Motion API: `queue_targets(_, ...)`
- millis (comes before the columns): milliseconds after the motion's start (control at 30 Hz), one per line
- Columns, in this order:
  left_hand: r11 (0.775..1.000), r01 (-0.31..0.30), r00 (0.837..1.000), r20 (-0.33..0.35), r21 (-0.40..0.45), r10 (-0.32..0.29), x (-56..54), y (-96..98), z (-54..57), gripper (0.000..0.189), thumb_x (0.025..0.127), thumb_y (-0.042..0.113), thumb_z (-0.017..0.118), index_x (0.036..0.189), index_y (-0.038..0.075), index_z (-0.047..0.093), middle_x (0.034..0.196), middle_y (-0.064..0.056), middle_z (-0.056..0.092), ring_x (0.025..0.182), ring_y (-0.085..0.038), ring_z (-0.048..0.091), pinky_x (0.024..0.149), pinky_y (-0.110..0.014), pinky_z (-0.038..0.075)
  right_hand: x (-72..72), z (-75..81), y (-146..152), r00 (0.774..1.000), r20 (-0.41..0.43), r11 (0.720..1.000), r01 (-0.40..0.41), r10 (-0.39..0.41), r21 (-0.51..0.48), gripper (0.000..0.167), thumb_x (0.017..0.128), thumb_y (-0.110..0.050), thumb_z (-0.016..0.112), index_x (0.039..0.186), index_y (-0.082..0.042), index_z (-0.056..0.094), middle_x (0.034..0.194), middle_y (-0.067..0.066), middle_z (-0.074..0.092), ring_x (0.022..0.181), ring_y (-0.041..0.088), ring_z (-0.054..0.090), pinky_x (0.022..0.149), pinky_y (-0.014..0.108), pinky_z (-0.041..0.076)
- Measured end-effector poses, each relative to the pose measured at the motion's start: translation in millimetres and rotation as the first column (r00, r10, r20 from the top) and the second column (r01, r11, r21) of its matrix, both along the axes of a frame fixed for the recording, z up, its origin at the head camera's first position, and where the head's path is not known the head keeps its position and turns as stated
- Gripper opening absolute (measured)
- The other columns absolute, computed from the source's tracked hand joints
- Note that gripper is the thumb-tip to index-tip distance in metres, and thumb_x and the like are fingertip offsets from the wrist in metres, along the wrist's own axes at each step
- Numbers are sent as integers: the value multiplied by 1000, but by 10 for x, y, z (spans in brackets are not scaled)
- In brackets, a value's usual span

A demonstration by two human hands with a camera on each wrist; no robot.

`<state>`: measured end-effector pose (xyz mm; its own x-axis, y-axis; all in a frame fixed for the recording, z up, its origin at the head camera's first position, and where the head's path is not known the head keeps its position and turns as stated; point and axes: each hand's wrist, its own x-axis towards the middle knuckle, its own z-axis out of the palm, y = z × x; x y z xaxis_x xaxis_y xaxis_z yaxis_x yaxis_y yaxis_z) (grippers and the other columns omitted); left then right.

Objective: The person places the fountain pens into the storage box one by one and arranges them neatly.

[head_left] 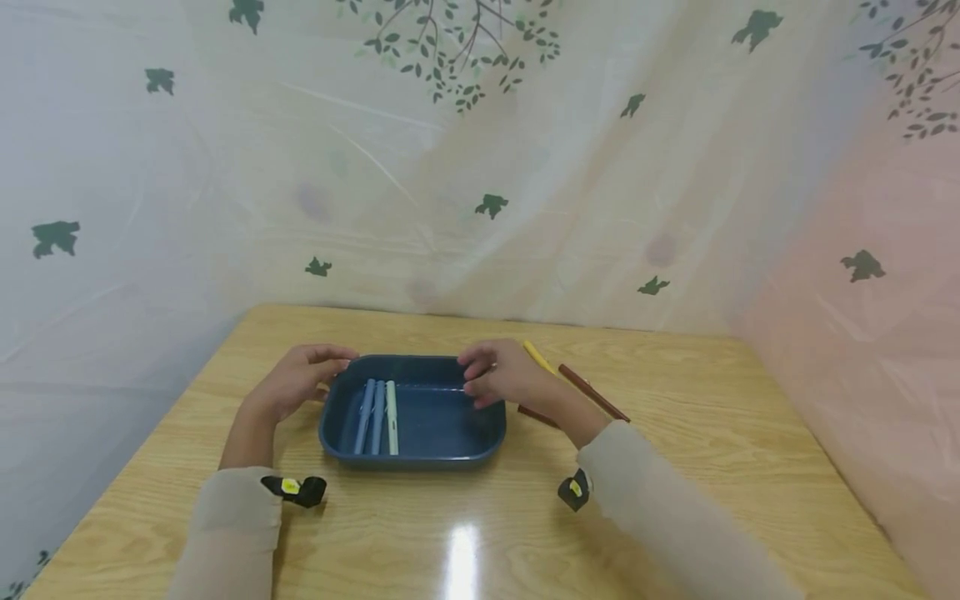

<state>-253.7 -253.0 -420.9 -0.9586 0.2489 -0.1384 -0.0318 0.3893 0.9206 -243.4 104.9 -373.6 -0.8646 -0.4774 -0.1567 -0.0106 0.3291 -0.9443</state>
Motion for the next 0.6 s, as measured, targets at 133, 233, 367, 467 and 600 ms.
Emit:
queue_targets(133, 1000, -1, 1000, -4, -2, 1, -6, -6, -16, 38, 109, 22, 50, 141, 4, 58, 133, -19, 58, 100, -26, 60, 80, -38, 56, 9, 65, 125, 1000, -4, 1000, 18, -18, 14, 46, 92, 8, 68, 136, 7, 57, 120, 29, 60, 105, 48, 67, 74, 40, 61)
queue_targets(233, 1000, 2, 1000, -5, 2, -2, -8, -5, -23, 38, 109, 23, 51, 141, 4, 58, 133, -19, 58, 101, -26, 60, 80, -38, 56, 9, 103, 234, 999, -26, 999, 27, -25, 43, 44, 94, 6, 67, 136, 6, 57, 116, 23, 63, 106, 45, 67, 75, 40, 61)
queue_targets(367, 1000, 5, 1000, -5, 8, -5, -8, -4, -21, 38, 109, 23, 51, 141, 4, 58, 130, -18, 59, 99, -25, 60, 79, -38, 55, -4, 120, 396, 998, -56, 997, 36, -33, 65, 41, 95, 2, 67, 135, 2, 59, 112, 17, 63, 103, 37, 68, 77, 42, 61)
queue_targets(467, 1000, 8, 1000, -8, 11, -8, -4, -6, -13, 38, 109, 23, 51, 141, 3, 58, 128, -17, 59, 97, -25, 59, 78, -38, 55, -8, 136, 512, 996, -76, 995, 49, -43, 81, 39, 95, -1, 69, 133, -1, 61, 113, 16, 64, 100, 33, 69, 78, 45, 61)
queue_targets(600, 1000, 9, 1000, -8, 16, -9, -1, -10, -9, 38, 109, 22, 51, 141, 3, 58, 127, -17, 59, 96, -24, 59, 77, -38, 55, -15, 127, 669, 993, -111, 992, 62, -50, 112, 37, 96, -5, 70, 132, -3, 63, 113, 16, 65, 103, 36, 69, 79, 46, 60)
